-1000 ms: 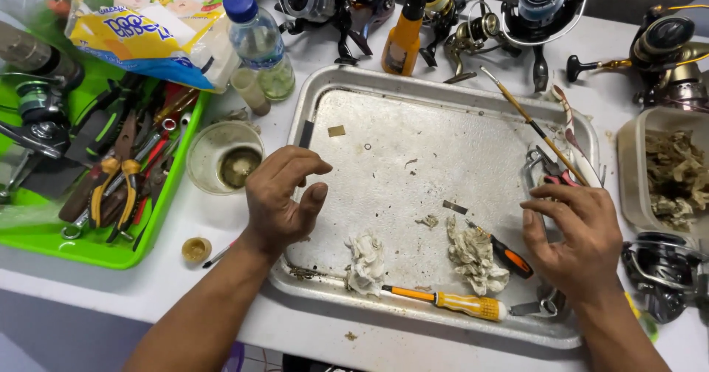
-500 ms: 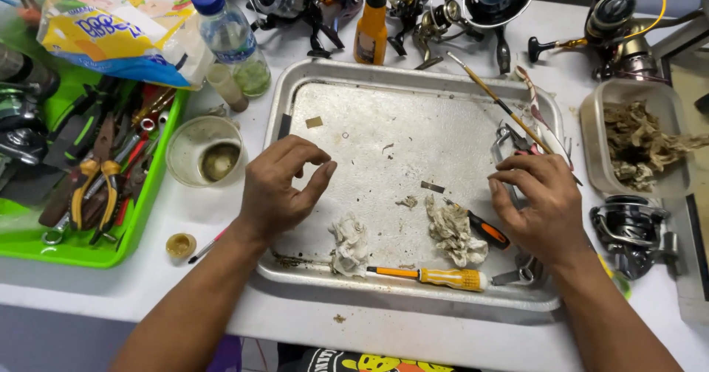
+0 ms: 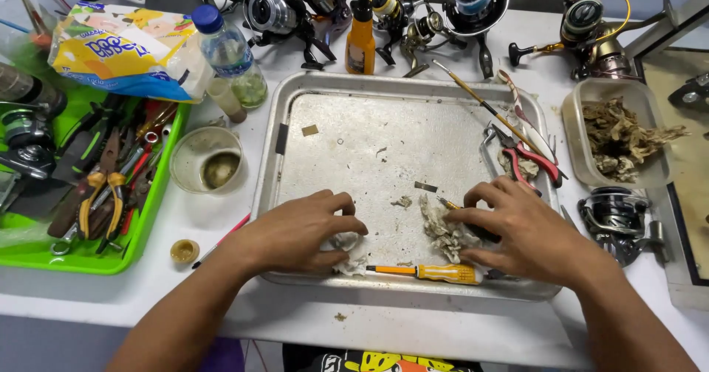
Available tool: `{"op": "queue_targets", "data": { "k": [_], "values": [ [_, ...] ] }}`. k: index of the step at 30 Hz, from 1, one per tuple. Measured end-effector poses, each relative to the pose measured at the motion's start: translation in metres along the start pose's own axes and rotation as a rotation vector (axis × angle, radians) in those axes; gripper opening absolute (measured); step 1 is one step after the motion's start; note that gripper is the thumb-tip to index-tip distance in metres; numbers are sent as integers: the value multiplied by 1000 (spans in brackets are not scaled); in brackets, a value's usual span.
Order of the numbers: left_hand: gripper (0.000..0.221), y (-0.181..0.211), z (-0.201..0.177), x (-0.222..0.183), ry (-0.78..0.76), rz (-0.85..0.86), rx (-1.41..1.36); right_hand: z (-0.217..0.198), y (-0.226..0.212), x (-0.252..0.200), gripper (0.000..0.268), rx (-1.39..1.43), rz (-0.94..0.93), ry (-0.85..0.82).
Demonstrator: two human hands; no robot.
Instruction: The person wipes a fishing reel with a cloth, rotates it to clean different sides, and places it on the table. Then they clean a metal tray by wiping it with a cloth and gathering debris.
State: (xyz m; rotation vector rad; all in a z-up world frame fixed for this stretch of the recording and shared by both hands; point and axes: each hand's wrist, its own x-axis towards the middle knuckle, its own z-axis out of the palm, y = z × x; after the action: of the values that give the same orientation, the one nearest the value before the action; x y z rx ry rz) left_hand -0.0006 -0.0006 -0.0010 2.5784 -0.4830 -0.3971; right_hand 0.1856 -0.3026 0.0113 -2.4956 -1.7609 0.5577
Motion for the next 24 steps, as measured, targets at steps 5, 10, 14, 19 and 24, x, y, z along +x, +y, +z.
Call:
{"op": "queue_targets", "data": {
  "k": [5, 10, 14, 19, 24],
  "values": [
    [26, 26, -22, 6, -91, -122, 6, 21, -2, 11, 16, -59, -103, 237],
    [28, 32, -46, 6, 31, -76, -8, -1, -3, 16, 12, 144, -58, 388],
    [27, 8, -45, 7, 175, -104, -181, -16, -6, 24, 26, 182, 3, 511],
    [26, -17, -36, 5, 503, -46, -261, -27, 11, 46, 35, 189, 65, 573],
    [34, -18, -40, 1, 601, -42, -295, -33, 32, 68, 26, 308, 153, 556]
  ]
}}
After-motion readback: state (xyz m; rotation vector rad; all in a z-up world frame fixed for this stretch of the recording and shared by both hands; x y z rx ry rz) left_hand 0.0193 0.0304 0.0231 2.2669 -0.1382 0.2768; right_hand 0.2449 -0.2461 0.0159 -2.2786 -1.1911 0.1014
